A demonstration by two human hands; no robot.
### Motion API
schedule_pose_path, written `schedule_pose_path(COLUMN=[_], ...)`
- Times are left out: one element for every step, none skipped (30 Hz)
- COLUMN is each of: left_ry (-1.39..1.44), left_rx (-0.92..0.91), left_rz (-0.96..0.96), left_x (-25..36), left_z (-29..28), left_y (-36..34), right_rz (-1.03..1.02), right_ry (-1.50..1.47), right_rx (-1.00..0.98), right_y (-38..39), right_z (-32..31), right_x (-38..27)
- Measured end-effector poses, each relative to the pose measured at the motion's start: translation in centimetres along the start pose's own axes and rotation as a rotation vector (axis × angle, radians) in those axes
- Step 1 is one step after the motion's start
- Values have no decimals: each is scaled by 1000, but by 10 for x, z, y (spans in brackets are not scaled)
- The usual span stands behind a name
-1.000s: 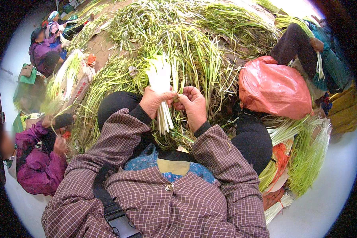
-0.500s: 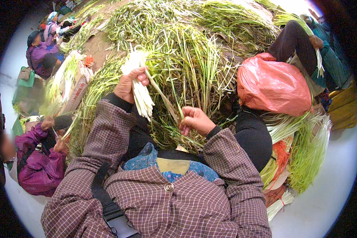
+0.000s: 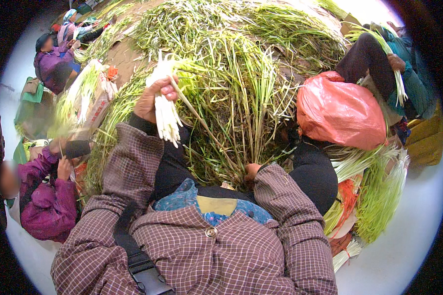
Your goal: The person sits on the floor and repeatedly strips the green leafy tops from white vegetable stalks by hand. The cleaned white stalks are gathered into a bundle in the left hand while the green waste is discarded onto a large pile on the floor.
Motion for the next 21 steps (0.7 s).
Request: schedule_pose_path(left_ry=[-8,-61,-75,-87,-118,-142,-155,-174,-189,-240,-259,-281,-291,-308,-317,-324,-342,-367,-388,-410,-413], left_rx=[44,31,74,120,69,50,51,53,36,54,61,76,100,91,127,156,147,143,140,137,137], left_rz=[-3,-27,-39,-51,-30,-21,-29,-39,-62,-77,-86,-91,-94,-92,-110,-130,-108,-98,-87,-77,-60], left_x=[-6,-11,-17,-23,-26,-29,-33,-37,-43,-48,-55,-62,-69,-76,-84,-91,-92,-91,-90,-90,-90], left_z=[3,3,5,8,11,12,11,11,12,9,11,12,6,6,3,2,2,3,4,4,5], left_y=[3,2,2,4,6,7,8,9,8,8,9,10,11,12,14,15,15,16,16,16,14], right_rz=[6,-42,-88,-88,-101,-113,-53,3,-111,-230,-349,-478,-521,-557,-595,-568,-584,-601,-605,-608,-609], right_ry=[-10,26,63,115,167,219,277,330,181,25,-162,-354,-380,-408,-436,-428,-460,-493,-620,-747,-874], right_rx=[-23,10,47,118,187,255,400,548,753,954,1070,1176,1194,1213,1232,1182,1190,1197,1195,1189,1180], right_y=[11,10,10,16,25,36,60,82,99,115,134,152,161,171,175,164,161,159,153,146,143], right_z=[-7,-10,-14,-26,-43,-59,-83,-104,-122,-139,-153,-164,-169,-174,-177,-175,-172,-168,-164,-161,-159], right_x=[-6,-5,-3,-7,-19,-32,-50,-69,-86,-101,-117,-134,-152,-167,-174,-169,-166,-163,-153,-143,-133])
Point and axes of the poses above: each hand's wrist, its own y-axis away from the middle knuckle, its own z-axis out of the palm, x = y × z, the point moved 7 cm from there along -y, towards the middle knuckle, and after that the axes turned 3 degrees about y, right-handed, at the moved point
